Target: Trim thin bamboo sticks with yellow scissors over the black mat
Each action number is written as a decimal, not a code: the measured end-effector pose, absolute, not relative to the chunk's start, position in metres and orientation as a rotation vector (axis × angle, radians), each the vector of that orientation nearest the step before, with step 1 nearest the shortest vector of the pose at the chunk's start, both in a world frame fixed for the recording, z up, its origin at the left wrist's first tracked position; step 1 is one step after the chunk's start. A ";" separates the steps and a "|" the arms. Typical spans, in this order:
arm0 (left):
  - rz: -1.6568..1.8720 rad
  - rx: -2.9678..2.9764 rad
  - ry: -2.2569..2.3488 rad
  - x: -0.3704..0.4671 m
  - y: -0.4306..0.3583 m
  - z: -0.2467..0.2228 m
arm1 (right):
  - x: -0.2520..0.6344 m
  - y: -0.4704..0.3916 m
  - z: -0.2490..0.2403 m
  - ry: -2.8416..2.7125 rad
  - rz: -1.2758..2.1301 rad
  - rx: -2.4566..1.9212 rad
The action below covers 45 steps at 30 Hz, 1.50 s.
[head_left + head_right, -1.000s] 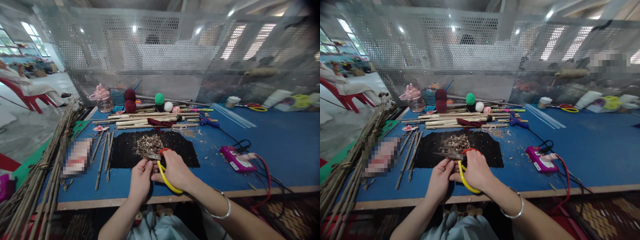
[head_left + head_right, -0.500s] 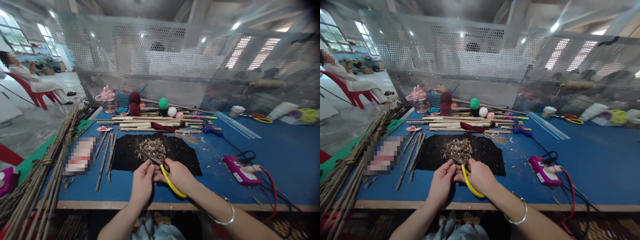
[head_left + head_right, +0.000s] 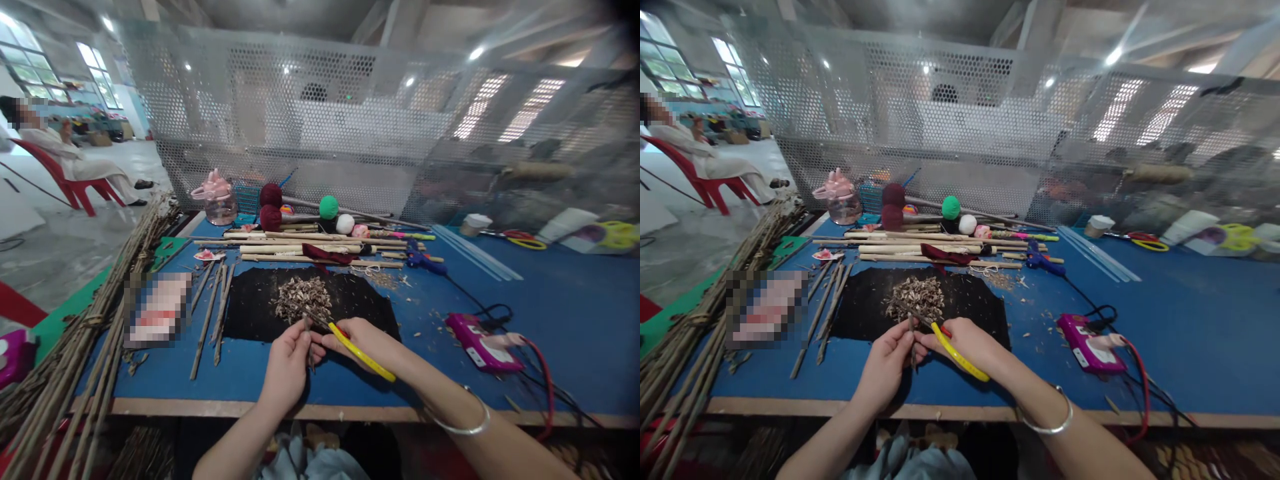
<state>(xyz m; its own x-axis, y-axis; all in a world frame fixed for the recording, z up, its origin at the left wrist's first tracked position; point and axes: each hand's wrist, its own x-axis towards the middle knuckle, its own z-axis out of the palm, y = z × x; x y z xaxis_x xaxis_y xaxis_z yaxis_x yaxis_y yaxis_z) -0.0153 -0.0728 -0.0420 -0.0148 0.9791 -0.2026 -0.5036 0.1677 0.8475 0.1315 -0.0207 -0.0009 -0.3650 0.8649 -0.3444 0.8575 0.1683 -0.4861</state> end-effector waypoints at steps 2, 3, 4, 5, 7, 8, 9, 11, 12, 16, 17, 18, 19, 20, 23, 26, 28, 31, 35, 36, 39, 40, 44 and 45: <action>1.327 0.605 0.959 -0.016 -0.072 -0.043 | 0.131 -0.021 -0.003 -2.398 0.892 -1.743; 1.338 0.575 0.961 -0.016 -0.072 -0.043 | 0.131 -0.022 -0.005 -2.404 0.807 -1.738; 1.350 0.553 0.958 -0.016 -0.072 -0.044 | 0.130 -0.023 -0.006 -2.408 0.712 -1.736; 1.364 0.540 0.953 -0.016 -0.072 -0.044 | 0.129 -0.025 -0.007 -2.411 0.627 -1.736; 1.382 0.550 0.946 -0.017 -0.073 -0.044 | 0.127 -0.029 -0.009 -2.411 0.554 -1.728; 1.383 0.574 0.949 -0.017 -0.073 -0.044 | 0.126 -0.032 -0.010 -2.409 0.571 -1.710; 1.380 0.604 0.958 -0.016 -0.074 -0.043 | 0.125 -0.035 -0.010 -2.399 0.596 -1.690; 1.366 0.664 0.987 -0.016 -0.075 -0.041 | 0.123 -0.039 -0.009 -2.371 0.632 -1.647; 1.357 0.693 0.997 -0.016 -0.075 -0.041 | 0.122 -0.041 -0.009 -2.357 0.635 -1.622; 1.328 0.796 1.015 -0.016 -0.076 -0.040 | 0.120 -0.042 -0.012 -2.339 0.573 -1.550; 1.324 0.829 1.023 -0.016 -0.076 -0.039 | 0.119 -0.041 -0.014 -2.338 0.545 -1.550; 1.322 0.866 1.035 -0.016 -0.076 -0.039 | 0.119 -0.041 -0.015 -2.338 0.514 -1.553; 1.321 0.907 1.050 -0.017 -0.076 -0.039 | 0.118 -0.040 -0.017 -2.338 0.481 -1.556; 1.322 0.947 1.066 -0.017 -0.076 -0.038 | 0.118 -0.040 -0.019 -2.337 0.449 -1.557; 1.326 1.052 1.129 -0.019 -0.076 -0.038 | 0.115 -0.039 -0.021 -2.334 0.366 -1.548; 1.314 1.110 1.186 -0.021 -0.076 -0.040 | 0.114 -0.039 -0.021 -2.353 0.356 -1.549; 1.306 1.133 1.201 -0.021 -0.076 -0.040 | 0.113 -0.038 -0.019 -2.372 0.406 -1.568; 1.309 1.135 1.197 -0.020 -0.077 -0.039 | 0.114 -0.037 -0.018 -2.406 0.453 -1.601; 1.317 1.089 1.191 -0.019 -0.077 -0.038 | 0.117 -0.034 -0.017 -2.462 0.445 -1.628; 1.317 1.072 1.187 -0.019 -0.077 -0.038 | 0.117 -0.034 -0.017 -2.473 0.439 -1.642; 1.305 1.014 1.158 -0.018 -0.077 -0.041 | 0.119 -0.033 -0.017 -2.502 0.420 -1.688; 1.301 1.002 1.150 -0.018 -0.077 -0.043 | 0.119 -0.033 -0.016 -2.511 0.420 -1.701; 1.305 0.975 1.139 -0.017 -0.075 -0.048 | 0.120 -0.033 -0.012 -2.524 0.458 -1.730; 1.306 0.966 1.129 -0.016 -0.075 -0.048 | 0.121 -0.033 -0.011 -2.522 0.472 -1.730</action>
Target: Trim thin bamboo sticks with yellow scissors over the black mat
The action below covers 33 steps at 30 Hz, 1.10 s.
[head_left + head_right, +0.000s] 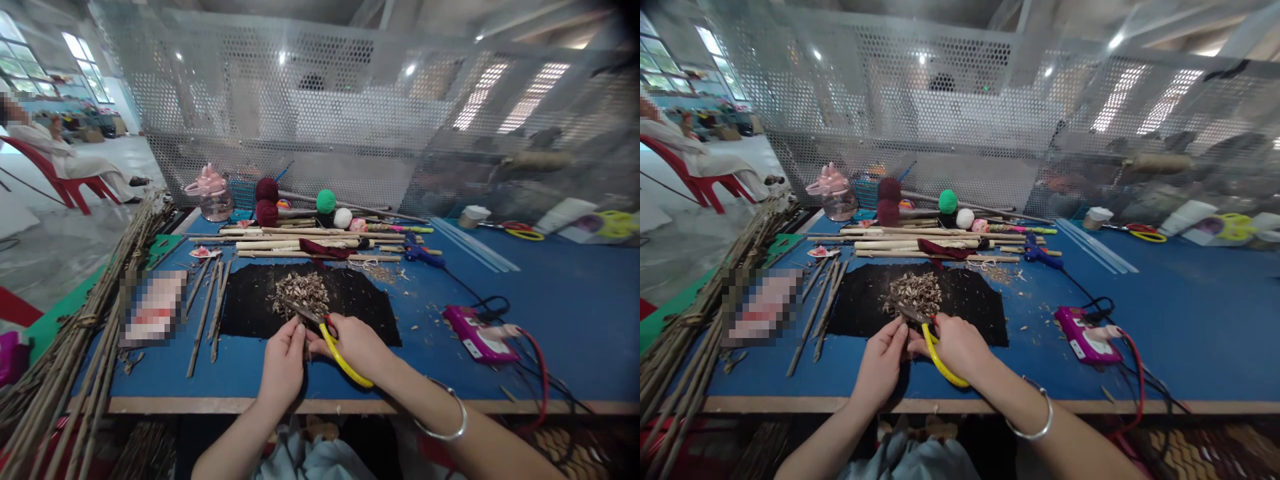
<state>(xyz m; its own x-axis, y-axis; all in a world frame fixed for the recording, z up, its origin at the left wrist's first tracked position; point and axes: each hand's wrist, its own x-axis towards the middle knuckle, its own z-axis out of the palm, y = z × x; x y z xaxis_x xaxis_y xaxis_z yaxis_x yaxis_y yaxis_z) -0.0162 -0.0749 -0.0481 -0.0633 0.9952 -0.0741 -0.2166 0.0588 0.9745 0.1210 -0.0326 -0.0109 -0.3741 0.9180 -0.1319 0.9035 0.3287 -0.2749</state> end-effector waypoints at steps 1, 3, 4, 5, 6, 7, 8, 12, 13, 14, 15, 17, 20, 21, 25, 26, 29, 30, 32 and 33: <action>1.305 0.956 1.113 -0.016 -0.075 -0.048 | 0.122 -0.032 -0.010 -2.518 0.483 -1.730; 1.301 0.937 1.071 -0.015 -0.074 -0.048 | 0.124 -0.032 -0.010 -2.507 0.495 -1.735; 1.307 0.922 1.056 -0.015 -0.074 -0.047 | 0.125 -0.032 -0.010 -2.501 0.500 -1.740; 1.319 0.899 1.049 -0.014 -0.074 -0.046 | 0.126 -0.031 -0.010 -2.495 0.504 -1.745; 1.329 0.872 1.051 -0.014 -0.075 -0.046 | 0.127 -0.031 -0.010 -2.490 0.503 -1.752; 1.334 0.843 1.061 -0.014 -0.075 -0.045 | 0.128 -0.031 -0.010 -2.486 0.497 -1.763; 1.335 0.814 1.075 -0.014 -0.075 -0.044 | 0.129 -0.032 -0.011 -2.483 0.483 -1.776; 1.308 0.729 1.097 -0.013 -0.076 -0.042 | 0.130 -0.035 -0.011 -2.464 0.400 -1.779; 1.317 0.725 1.103 -0.013 -0.076 -0.042 | 0.130 -0.036 -0.010 -2.456 0.415 -1.748; 1.330 0.729 1.113 -0.012 -0.076 -0.042 | 0.129 -0.037 -0.009 -2.448 0.443 -1.705; 1.343 0.739 1.124 -0.012 -0.075 -0.043 | 0.128 -0.038 -0.008 -2.443 0.479 -1.658; 1.368 0.752 1.140 -0.011 -0.075 -0.043 | 0.125 -0.039 -0.006 -2.431 0.534 -1.591; 1.370 0.723 1.128 -0.011 -0.074 -0.045 | 0.121 -0.037 -0.004 -2.443 0.552 -1.638; 1.364 0.711 1.121 -0.011 -0.074 -0.045 | 0.120 -0.036 -0.004 -2.453 0.540 -1.672; 1.325 0.721 1.106 -0.012 -0.076 -0.047 | 0.122 -0.032 -0.007 -2.486 0.488 -1.722; 1.324 0.735 1.101 -0.012 -0.076 -0.047 | 0.123 -0.032 -0.008 -2.485 0.504 -1.713; 1.323 0.745 1.073 -0.013 -0.075 -0.047 | 0.126 -0.030 -0.010 -2.474 0.575 -1.687; 1.324 0.729 1.065 -0.014 -0.075 -0.047 | 0.126 -0.030 -0.010 -2.467 0.576 -1.691; 1.323 0.686 1.051 -0.015 -0.074 -0.046 | 0.127 -0.030 -0.010 -2.451 0.532 -1.717; 1.324 0.668 1.042 -0.015 -0.074 -0.046 | 0.126 -0.030 -0.010 -2.442 0.509 -1.730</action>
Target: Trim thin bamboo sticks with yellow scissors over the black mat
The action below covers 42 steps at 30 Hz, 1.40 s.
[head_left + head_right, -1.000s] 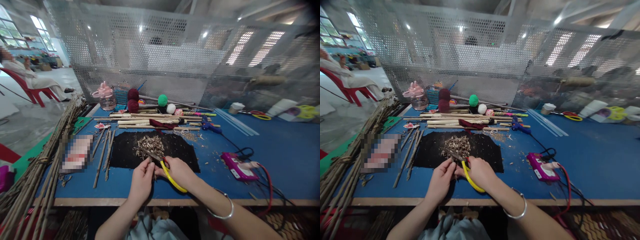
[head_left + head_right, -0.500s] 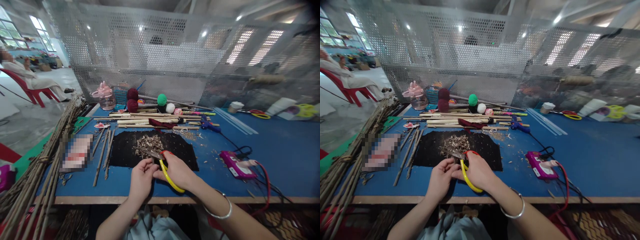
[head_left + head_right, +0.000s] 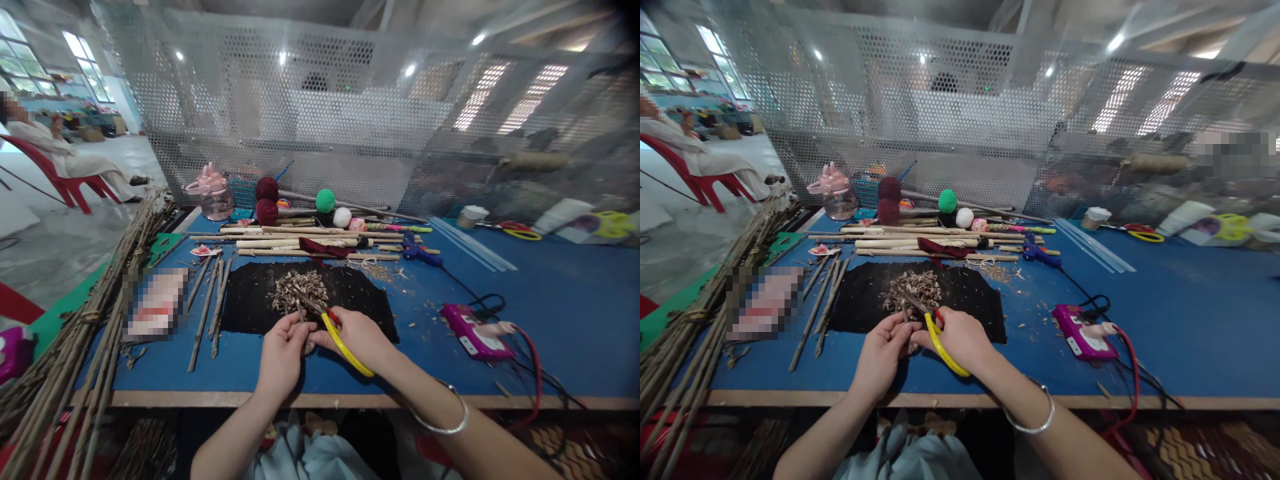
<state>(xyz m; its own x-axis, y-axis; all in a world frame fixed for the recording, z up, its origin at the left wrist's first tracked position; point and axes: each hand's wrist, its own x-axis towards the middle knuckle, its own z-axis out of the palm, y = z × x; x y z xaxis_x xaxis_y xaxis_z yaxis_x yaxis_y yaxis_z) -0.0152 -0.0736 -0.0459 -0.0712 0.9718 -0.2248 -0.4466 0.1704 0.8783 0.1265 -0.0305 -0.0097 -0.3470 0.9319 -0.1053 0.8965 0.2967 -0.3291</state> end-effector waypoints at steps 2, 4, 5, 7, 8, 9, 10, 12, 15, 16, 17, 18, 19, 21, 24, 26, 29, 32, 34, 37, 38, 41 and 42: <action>1.334 0.644 1.025 -0.016 -0.074 -0.045 | 0.125 -0.033 -0.008 -2.426 0.504 -1.738; 1.346 0.658 1.001 -0.017 -0.074 -0.045 | 0.124 -0.035 -0.006 -2.420 0.563 -1.705; 1.354 0.677 0.987 -0.017 -0.074 -0.045 | 0.123 -0.037 -0.005 -2.419 0.594 -1.684; 1.365 0.723 0.962 -0.018 -0.074 -0.045 | 0.121 -0.039 -0.004 -2.425 0.621 -1.647; 1.367 0.742 0.948 -0.018 -0.074 -0.045 | 0.121 -0.039 -0.003 -2.431 0.617 -1.630; 1.370 0.752 0.936 -0.018 -0.074 -0.045 | 0.120 -0.039 -0.004 -2.434 0.602 -1.618; 1.370 0.759 0.923 -0.018 -0.075 -0.046 | 0.119 -0.039 -0.004 -2.436 0.585 -1.606; 1.364 0.764 0.898 -0.018 -0.075 -0.046 | 0.117 -0.039 -0.006 -2.434 0.553 -1.589; 1.361 0.755 0.873 -0.017 -0.075 -0.044 | 0.113 -0.040 -0.011 -2.420 0.506 -1.579; 1.363 0.752 0.870 -0.017 -0.075 -0.043 | 0.112 -0.040 -0.012 -2.412 0.487 -1.580; 1.369 0.751 0.870 -0.017 -0.075 -0.042 | 0.110 -0.040 -0.014 -2.400 0.468 -1.585; 1.376 0.756 0.875 -0.017 -0.075 -0.042 | 0.109 -0.041 -0.016 -2.389 0.455 -1.594; 1.385 0.763 0.884 -0.017 -0.075 -0.041 | 0.108 -0.041 -0.018 -2.380 0.445 -1.609; 1.409 0.781 0.912 -0.017 -0.075 -0.040 | 0.108 -0.041 -0.020 -2.379 0.433 -1.649; 1.417 0.784 0.959 -0.016 -0.076 -0.039 | 0.112 -0.039 -0.022 -2.421 0.411 -1.689; 1.390 0.761 0.980 -0.016 -0.076 -0.039 | 0.116 -0.038 -0.022 -2.450 0.391 -1.712; 1.358 0.735 0.985 -0.015 -0.076 -0.039 | 0.118 -0.037 -0.020 -2.468 0.365 -1.752; 1.352 0.802 0.998 -0.016 -0.076 -0.040 | 0.117 -0.038 -0.017 -2.454 0.372 -1.701; 1.349 0.858 1.025 -0.016 -0.075 -0.042 | 0.115 -0.038 -0.016 -2.452 0.401 -1.669; 1.331 0.855 1.043 -0.017 -0.075 -0.046 | 0.115 -0.037 -0.013 -2.485 0.412 -1.728; 1.318 0.838 1.044 -0.017 -0.075 -0.047 | 0.115 -0.036 -0.013 -2.493 0.408 -1.758; 1.300 0.795 1.041 -0.016 -0.074 -0.047 | 0.119 -0.033 -0.013 -2.495 0.461 -1.789; 1.300 0.781 1.033 -0.015 -0.074 -0.046 | 0.120 -0.031 -0.013 -2.490 0.495 -1.785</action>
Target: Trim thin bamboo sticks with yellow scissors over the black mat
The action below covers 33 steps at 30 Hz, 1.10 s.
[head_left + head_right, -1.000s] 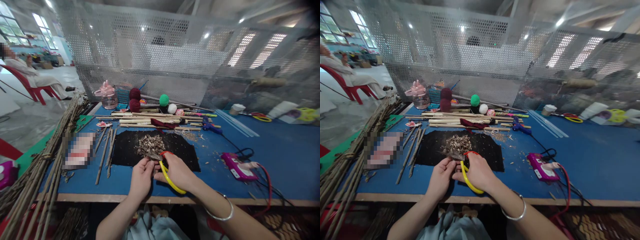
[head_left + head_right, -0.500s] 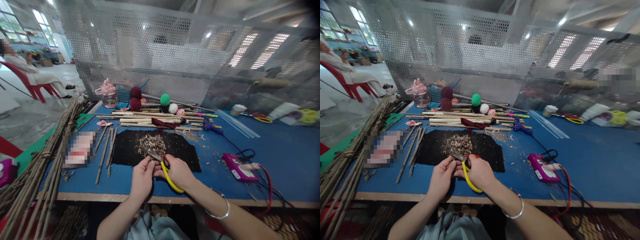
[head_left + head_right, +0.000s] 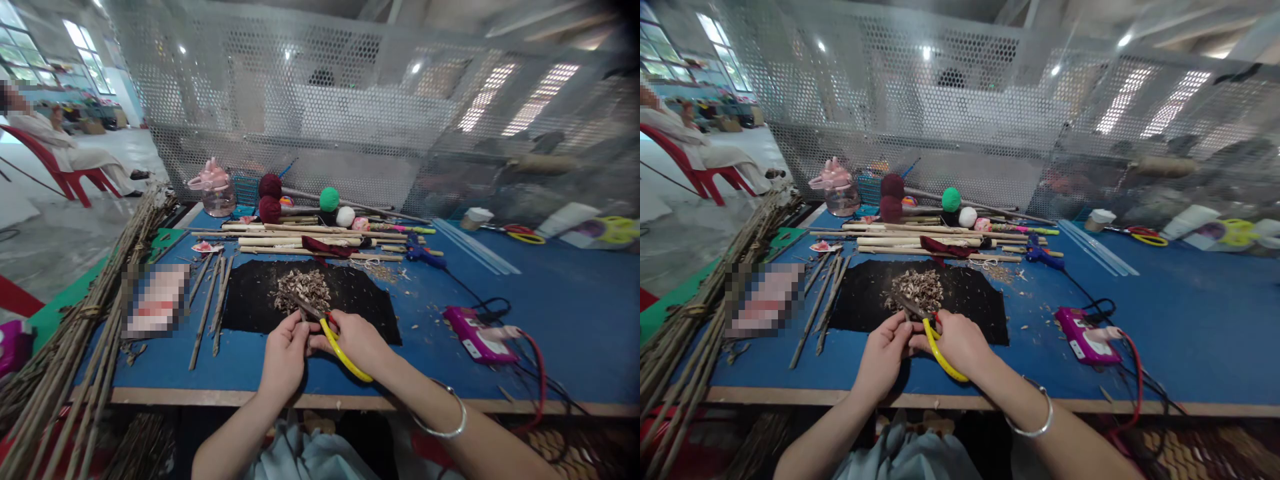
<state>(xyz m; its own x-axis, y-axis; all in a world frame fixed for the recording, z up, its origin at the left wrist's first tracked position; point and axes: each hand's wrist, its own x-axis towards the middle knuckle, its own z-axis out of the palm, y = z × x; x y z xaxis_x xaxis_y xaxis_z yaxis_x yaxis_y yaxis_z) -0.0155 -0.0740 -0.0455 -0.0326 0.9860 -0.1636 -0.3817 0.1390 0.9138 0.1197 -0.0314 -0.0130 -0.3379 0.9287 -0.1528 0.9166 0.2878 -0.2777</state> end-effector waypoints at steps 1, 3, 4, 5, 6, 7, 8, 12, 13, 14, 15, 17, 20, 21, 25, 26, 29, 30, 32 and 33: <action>1.303 0.761 1.025 -0.015 -0.074 -0.044 | 0.121 -0.030 -0.013 -2.485 0.522 -1.781; 1.313 0.703 1.015 -0.015 -0.073 -0.042 | 0.122 -0.030 -0.013 -2.474 0.518 -1.775; 1.320 0.672 1.012 -0.016 -0.073 -0.041 | 0.123 -0.030 -0.013 -2.468 0.493 -1.776; 1.331 0.647 1.008 -0.016 -0.073 -0.041 | 0.123 -0.031 -0.012 -2.462 0.470 -1.774; 1.344 0.631 1.003 -0.017 -0.073 -0.041 | 0.123 -0.032 -0.012 -2.456 0.459 -1.765; 1.357 0.629 0.996 -0.017 -0.073 -0.041 | 0.123 -0.034 -0.011 -2.451 0.468 -1.745; 1.365 0.641 0.990 -0.018 -0.073 -0.042 | 0.123 -0.036 -0.009 -2.443 0.493 -1.718; 1.359 0.728 1.019 -0.019 -0.074 -0.044 | 0.120 -0.041 -0.006 -2.415 0.571 -1.624; 1.354 0.749 1.029 -0.019 -0.075 -0.044 | 0.119 -0.042 -0.006 -2.415 0.569 -1.618; 1.353 0.772 1.042 -0.019 -0.075 -0.044 | 0.118 -0.042 -0.006 -2.416 0.561 -1.619; 1.352 0.801 1.056 -0.019 -0.075 -0.044 | 0.117 -0.042 -0.006 -2.416 0.548 -1.625; 1.349 0.866 1.078 -0.019 -0.075 -0.043 | 0.116 -0.041 -0.009 -2.407 0.525 -1.649; 1.331 0.922 1.058 -0.018 -0.075 -0.042 | 0.116 -0.041 -0.012 -2.394 0.506 -1.651; 1.325 0.927 1.044 -0.018 -0.075 -0.043 | 0.117 -0.041 -0.013 -2.396 0.498 -1.641; 1.320 0.954 1.075 -0.018 -0.076 -0.045 | 0.116 -0.041 -0.013 -2.421 0.424 -1.603; 1.324 0.964 1.097 -0.017 -0.076 -0.046 | 0.116 -0.041 -0.012 -2.425 0.403 -1.597; 1.328 1.010 1.163 -0.017 -0.075 -0.048 | 0.114 -0.039 -0.012 -2.445 0.371 -1.584; 1.326 1.023 1.174 -0.017 -0.075 -0.048 | 0.114 -0.039 -0.012 -2.456 0.379 -1.593; 1.317 1.039 1.175 -0.017 -0.074 -0.046 | 0.115 -0.038 -0.012 -2.491 0.399 -1.632; 1.311 1.044 1.172 -0.016 -0.074 -0.045 | 0.115 -0.038 -0.011 -2.511 0.397 -1.657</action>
